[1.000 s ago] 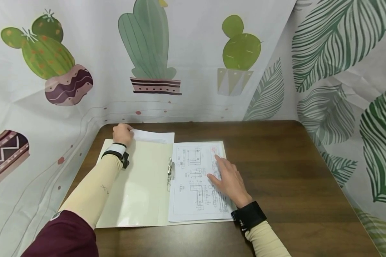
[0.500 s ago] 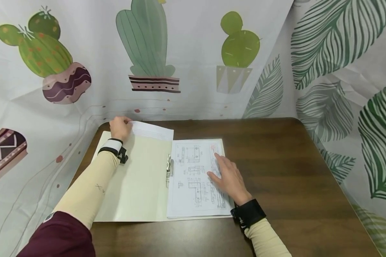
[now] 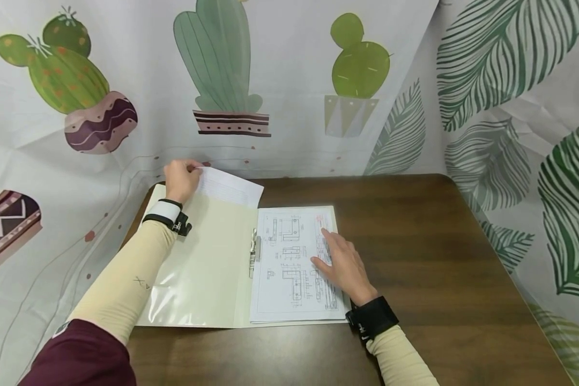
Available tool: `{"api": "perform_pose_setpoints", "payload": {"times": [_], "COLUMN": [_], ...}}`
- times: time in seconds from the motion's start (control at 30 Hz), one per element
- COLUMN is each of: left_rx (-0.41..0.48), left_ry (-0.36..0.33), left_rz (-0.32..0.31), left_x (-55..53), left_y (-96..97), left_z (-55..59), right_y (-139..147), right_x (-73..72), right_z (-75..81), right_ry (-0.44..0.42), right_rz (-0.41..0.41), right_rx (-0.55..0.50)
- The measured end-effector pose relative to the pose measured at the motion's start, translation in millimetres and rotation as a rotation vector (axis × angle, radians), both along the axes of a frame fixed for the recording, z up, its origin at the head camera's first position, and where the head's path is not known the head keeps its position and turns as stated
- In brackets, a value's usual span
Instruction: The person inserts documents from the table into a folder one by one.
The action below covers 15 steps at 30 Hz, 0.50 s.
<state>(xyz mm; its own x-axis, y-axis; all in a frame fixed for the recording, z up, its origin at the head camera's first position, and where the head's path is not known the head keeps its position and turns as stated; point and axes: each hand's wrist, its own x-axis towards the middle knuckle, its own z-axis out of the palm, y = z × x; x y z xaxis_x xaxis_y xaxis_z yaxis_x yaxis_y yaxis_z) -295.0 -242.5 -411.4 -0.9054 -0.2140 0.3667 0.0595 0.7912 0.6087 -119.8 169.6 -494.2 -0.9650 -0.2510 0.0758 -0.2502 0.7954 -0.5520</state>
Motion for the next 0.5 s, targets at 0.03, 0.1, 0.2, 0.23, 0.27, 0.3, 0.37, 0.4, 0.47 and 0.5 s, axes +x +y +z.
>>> {"api": "perform_pose_setpoints", "payload": {"times": [0.03, 0.1, 0.2, 0.23, 0.27, 0.3, 0.37, 0.4, 0.47, 0.5], "left_rx": [0.005, 0.011, 0.035, 0.040, 0.042, 0.046, 0.057, 0.059, 0.067, 0.070], "left_ry": [0.008, 0.024, 0.044, 0.051, 0.059, 0.067, 0.089, 0.100, 0.125, 0.136], "left_rz": [-0.001, -0.003, -0.005, -0.007, -0.008, -0.008, -0.008, -0.008, -0.004, -0.001], "left_x": [0.1, 0.5, 2.7, 3.3, 4.0, 4.9, 6.6, 7.2, 8.2, 8.4], "left_y": [0.6, 1.9, 3.7, 4.1, 4.3, 4.5, 4.4, 4.2, 3.6, 3.5], "left_z": [2.1, 6.6, 15.1, 17.9, 20.8, 24.0, 30.3, 33.4, 39.9, 43.2], "right_y": [0.0, 0.1, 0.0, 0.0, -0.1, -0.2, -0.1, 0.1, 0.4, 0.6], "right_x": [0.0, 0.0, 0.2, 0.3, 0.4, 0.6, 0.7, 0.7, 0.8, 0.7], "right_z": [0.0, -0.4, -0.6, -0.5, -0.4, -0.2, 0.1, 0.2, 0.5, 0.5], "right_ry": [-0.001, -0.001, -0.002, -0.002, -0.001, -0.002, -0.005, -0.006, -0.008, -0.008], "right_rz": [0.000, 0.001, 0.001, 0.002, 0.002, 0.001, 0.000, 0.001, 0.000, -0.001], "right_rx": [-0.001, -0.001, -0.003, -0.004, -0.005, -0.005, -0.007, -0.008, -0.011, -0.014]}}
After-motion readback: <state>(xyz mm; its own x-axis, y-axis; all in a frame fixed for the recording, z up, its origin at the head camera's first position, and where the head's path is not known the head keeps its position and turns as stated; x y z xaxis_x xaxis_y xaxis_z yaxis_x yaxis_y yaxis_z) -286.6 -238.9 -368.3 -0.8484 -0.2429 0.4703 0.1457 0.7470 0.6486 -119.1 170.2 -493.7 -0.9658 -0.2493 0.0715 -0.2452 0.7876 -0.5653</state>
